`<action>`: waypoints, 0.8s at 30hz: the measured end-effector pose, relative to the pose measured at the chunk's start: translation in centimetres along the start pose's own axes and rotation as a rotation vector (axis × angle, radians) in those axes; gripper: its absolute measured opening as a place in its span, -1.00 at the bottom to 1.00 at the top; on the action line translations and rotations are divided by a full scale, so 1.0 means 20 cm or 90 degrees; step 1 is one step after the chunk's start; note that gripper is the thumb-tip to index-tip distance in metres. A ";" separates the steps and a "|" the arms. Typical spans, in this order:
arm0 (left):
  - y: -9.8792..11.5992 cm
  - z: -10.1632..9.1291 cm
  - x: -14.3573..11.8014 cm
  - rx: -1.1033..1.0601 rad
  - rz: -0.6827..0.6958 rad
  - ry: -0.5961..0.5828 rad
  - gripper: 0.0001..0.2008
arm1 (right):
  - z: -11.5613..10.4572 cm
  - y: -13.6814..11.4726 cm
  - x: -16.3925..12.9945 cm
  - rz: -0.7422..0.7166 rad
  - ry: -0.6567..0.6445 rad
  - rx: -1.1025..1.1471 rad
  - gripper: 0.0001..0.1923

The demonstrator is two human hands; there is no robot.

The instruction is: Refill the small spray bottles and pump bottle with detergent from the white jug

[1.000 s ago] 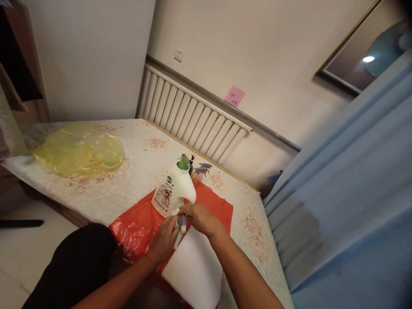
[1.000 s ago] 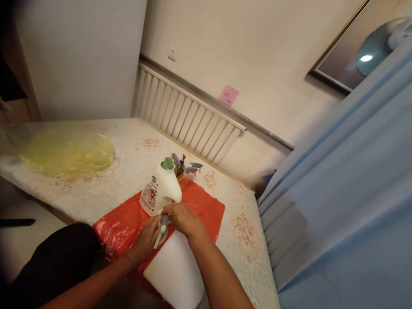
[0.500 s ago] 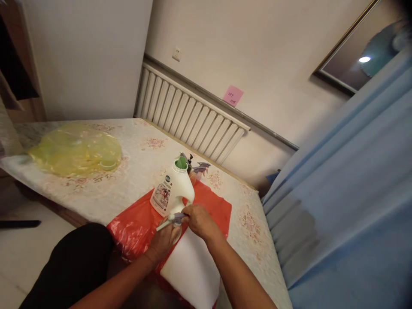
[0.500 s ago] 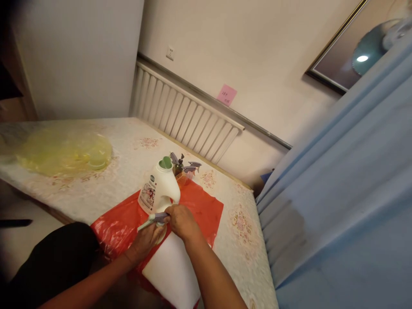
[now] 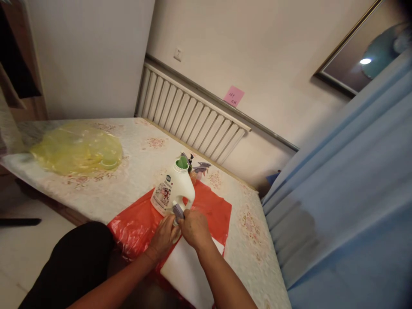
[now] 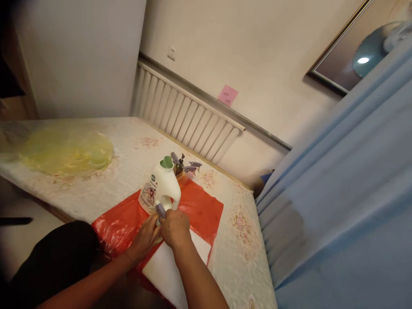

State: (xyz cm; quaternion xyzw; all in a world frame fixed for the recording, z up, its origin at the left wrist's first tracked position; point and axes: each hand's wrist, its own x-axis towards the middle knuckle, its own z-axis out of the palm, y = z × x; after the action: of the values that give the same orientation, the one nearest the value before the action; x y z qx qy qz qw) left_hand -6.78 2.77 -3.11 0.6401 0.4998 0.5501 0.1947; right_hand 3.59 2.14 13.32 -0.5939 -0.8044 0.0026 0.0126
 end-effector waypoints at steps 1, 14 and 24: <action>0.00 0.00 0.00 -0.002 -0.001 -0.003 -0.83 | 0.00 0.00 -0.01 0.006 0.006 0.003 -0.76; 0.05 -0.05 0.02 -0.021 -0.021 -0.058 -0.82 | -0.05 0.18 -0.02 -0.232 0.111 0.078 -0.56; 0.03 -0.04 0.01 -0.022 -0.001 -0.034 -0.85 | -0.10 0.16 0.06 -0.355 0.090 0.000 -0.65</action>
State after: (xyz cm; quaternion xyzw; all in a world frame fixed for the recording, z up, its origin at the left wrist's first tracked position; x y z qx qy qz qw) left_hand -7.19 2.43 -2.21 0.6506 0.4853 0.5413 0.2194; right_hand 6.28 4.17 15.28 -0.3487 -0.9337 -0.0421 0.0690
